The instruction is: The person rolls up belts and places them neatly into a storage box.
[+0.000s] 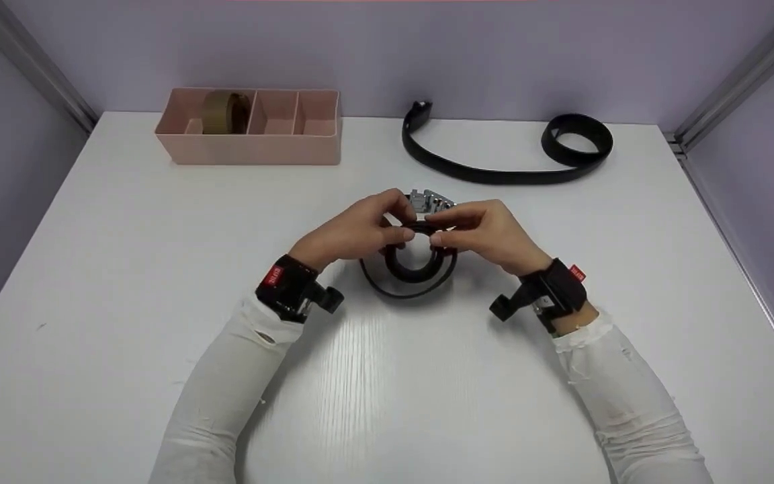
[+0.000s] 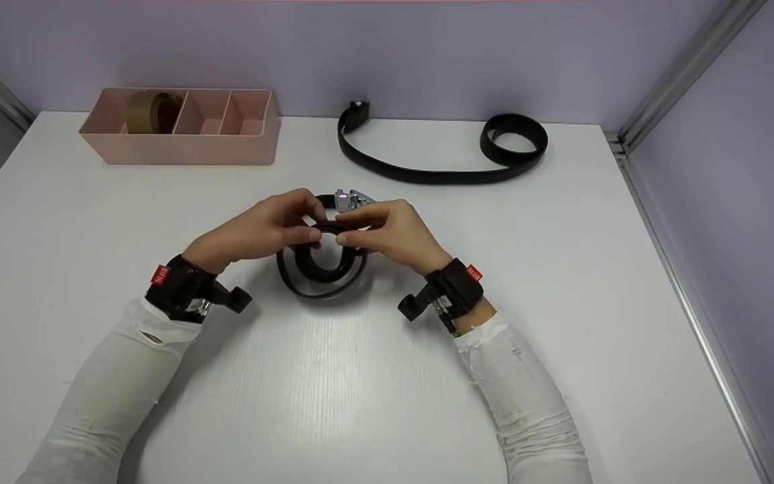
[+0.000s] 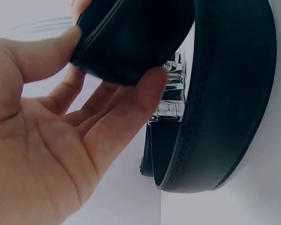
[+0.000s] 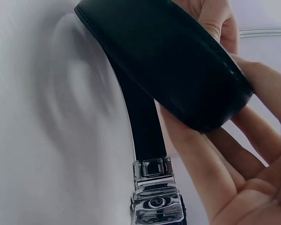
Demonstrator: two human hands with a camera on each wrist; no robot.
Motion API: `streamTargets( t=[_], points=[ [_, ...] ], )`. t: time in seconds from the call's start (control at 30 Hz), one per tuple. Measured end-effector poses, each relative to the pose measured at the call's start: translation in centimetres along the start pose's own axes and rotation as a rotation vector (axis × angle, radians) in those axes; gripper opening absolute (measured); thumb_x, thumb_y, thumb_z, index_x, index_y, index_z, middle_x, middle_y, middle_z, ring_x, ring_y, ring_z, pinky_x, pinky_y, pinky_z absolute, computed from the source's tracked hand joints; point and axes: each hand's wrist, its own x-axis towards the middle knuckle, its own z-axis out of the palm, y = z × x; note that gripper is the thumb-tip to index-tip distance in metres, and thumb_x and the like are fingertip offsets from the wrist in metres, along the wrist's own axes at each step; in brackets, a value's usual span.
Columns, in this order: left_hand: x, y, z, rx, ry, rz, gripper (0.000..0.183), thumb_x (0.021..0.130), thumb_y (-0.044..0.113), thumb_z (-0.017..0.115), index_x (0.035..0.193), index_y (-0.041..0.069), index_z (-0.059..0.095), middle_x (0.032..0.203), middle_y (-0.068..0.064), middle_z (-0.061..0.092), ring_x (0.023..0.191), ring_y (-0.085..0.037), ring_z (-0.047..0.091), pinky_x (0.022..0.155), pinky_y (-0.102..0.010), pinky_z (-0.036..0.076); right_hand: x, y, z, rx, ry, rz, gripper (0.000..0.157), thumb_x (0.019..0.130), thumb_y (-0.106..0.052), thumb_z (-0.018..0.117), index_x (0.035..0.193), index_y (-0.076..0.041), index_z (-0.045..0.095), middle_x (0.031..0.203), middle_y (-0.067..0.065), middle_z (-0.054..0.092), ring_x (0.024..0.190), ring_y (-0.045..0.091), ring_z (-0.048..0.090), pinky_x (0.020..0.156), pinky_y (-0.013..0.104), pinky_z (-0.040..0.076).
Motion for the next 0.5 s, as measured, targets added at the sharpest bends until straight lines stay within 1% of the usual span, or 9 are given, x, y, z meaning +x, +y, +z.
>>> streamTargets(
  t=[0.07,0.2,0.37,0.43,0.5],
  points=[
    [0.11,0.01,0.08,-0.029,0.035,0.008,0.021,0.104,0.014,0.065,0.122,0.007,0.056,0.118,-0.010,0.064,0.098,-0.020,0.069,0.080,-0.032,0.054,0.01,0.06,-0.04,0.036,0.031,-0.025,0.038,0.089,-0.015,0.085,0.124,-0.003,0.075,0.117,0.013,0.075,0.097,0.021,0.074,0.082,0.032,0.061],
    [0.27,0.05,0.24,-0.081,0.111,0.010,0.021,0.105,0.012,0.063,0.123,0.005,0.055,0.115,-0.011,0.065,0.097,-0.021,0.068,0.078,-0.031,0.055,0.05,0.15,-0.12,0.108,0.087,-0.070,0.037,0.091,-0.013,0.083,0.124,0.000,0.074,0.118,0.015,0.075,0.101,0.025,0.075,0.087,0.036,0.061],
    [0.35,0.22,0.24,-0.154,0.203,0.002,0.022,0.106,0.012,0.062,0.125,0.006,0.053,0.121,-0.010,0.062,0.099,-0.021,0.070,0.077,-0.032,0.058,0.13,0.09,-0.10,0.140,0.120,-0.073,0.041,0.091,-0.013,0.083,0.129,-0.004,0.072,0.119,0.016,0.074,0.100,0.024,0.074,0.086,0.038,0.061],
    [0.33,0.25,0.15,-0.177,0.220,0.000,0.022,0.106,0.012,0.062,0.125,0.006,0.052,0.124,-0.010,0.061,0.100,-0.022,0.070,0.078,-0.032,0.059,0.13,0.00,-0.03,0.146,0.122,-0.065,0.043,0.090,-0.012,0.083,0.131,-0.004,0.071,0.119,0.017,0.073,0.100,0.025,0.074,0.085,0.038,0.061],
    [0.30,0.20,0.06,-0.182,0.217,-0.001,0.022,0.106,0.012,0.061,0.125,0.005,0.052,0.124,-0.010,0.061,0.100,-0.022,0.070,0.078,-0.032,0.059,0.13,-0.03,0.00,0.147,0.124,-0.062,0.043,0.090,-0.011,0.084,0.131,-0.005,0.072,0.119,0.016,0.074,0.101,0.025,0.074,0.086,0.039,0.061]
  ],
)
